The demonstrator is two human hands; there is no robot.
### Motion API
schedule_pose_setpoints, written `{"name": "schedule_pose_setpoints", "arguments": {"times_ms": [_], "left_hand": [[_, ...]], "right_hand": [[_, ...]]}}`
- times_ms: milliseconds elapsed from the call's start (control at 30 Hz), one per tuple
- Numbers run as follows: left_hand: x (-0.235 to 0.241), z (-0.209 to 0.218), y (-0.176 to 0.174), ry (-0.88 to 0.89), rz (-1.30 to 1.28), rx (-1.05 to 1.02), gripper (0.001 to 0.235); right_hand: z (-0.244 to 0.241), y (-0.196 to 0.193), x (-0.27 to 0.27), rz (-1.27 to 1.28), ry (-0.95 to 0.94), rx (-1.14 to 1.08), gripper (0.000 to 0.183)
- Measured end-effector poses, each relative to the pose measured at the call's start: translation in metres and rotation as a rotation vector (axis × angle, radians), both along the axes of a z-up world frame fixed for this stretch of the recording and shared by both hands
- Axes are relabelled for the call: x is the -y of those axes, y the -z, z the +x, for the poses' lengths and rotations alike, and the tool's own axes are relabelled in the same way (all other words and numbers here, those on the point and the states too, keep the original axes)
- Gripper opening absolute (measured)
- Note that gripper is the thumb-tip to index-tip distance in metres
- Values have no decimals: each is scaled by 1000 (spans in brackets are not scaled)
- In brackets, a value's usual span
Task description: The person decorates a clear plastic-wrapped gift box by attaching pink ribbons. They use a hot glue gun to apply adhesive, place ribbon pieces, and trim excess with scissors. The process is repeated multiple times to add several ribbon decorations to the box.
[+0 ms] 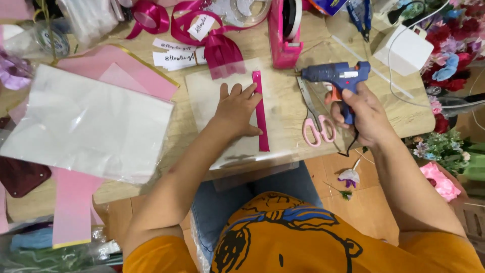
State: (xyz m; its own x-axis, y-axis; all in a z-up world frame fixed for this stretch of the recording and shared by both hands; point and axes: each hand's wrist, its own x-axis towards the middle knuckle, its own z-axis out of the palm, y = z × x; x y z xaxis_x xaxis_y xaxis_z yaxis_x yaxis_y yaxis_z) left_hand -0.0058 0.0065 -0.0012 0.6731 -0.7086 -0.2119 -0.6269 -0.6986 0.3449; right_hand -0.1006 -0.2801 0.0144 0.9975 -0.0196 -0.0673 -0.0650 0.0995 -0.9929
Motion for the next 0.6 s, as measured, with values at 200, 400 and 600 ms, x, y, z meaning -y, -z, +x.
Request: {"name": "schedule_pose_setpoints", "arguments": {"times_ms": [200,400,600], "left_hand": [[3,-8,-14,9,100,-10,104],[8,-16,-24,-15,139,-33,108],[6,-15,-18,-10,130,-41,109]], "right_hand": [[-45,-39,-38,-436,-323,10,22],[-67,9,-18,-817,-464,13,29],[-55,-36,-51,-908,-527,-99,36]]}}
